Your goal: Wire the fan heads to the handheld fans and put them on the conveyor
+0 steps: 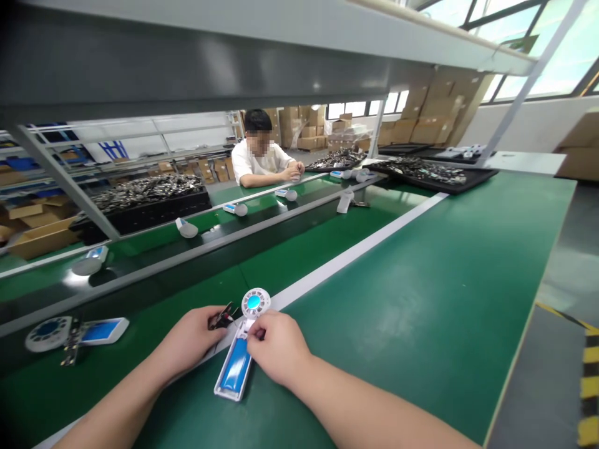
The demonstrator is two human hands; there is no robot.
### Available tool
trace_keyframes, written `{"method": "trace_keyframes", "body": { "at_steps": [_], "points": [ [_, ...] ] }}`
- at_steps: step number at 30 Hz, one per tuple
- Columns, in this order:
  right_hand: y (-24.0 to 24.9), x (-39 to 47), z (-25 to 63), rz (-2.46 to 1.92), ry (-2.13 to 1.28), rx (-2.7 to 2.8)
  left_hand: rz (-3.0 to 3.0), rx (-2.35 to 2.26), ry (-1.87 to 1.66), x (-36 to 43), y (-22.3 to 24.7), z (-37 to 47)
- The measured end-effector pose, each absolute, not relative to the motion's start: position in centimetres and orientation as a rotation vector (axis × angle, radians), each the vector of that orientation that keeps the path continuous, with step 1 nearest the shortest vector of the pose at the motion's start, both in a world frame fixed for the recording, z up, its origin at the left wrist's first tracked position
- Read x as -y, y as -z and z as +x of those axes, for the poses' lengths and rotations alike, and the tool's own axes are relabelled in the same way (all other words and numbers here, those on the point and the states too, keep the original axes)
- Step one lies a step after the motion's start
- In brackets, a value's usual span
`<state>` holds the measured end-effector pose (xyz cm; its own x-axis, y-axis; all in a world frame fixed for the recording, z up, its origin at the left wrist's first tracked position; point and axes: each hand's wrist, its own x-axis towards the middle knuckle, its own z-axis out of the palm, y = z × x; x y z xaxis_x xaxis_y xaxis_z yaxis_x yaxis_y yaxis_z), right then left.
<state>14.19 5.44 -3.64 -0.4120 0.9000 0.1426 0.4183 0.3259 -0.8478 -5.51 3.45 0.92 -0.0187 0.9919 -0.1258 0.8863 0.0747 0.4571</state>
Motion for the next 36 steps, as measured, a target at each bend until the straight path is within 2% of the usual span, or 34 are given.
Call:
{"method": "trace_keyframes", "body": {
  "at_steps": [5,11,23,36],
  "points": [
    [3.9,-5.7,14.0,-1.203,-1.071,1.850,1.725,-1.917,-0.629,-1.2,-0.3,-3.7],
    [3.2,-4.9,13.9,-1.041,-0.900,1.839,1.998,-1.802,-0.859,0.2,2.4,-2.2],
    [2.6,-4.2,13.7,-1.169,-0.816,1.834,2.410,-1.799,-0.787,0.3,2.2,-1.8],
    [3.0,-4.3,14.0,-0.992,-0.679,1.927,2.561,-1.630,-0.743,0.2,1.6,-2.9]
  ]
}}
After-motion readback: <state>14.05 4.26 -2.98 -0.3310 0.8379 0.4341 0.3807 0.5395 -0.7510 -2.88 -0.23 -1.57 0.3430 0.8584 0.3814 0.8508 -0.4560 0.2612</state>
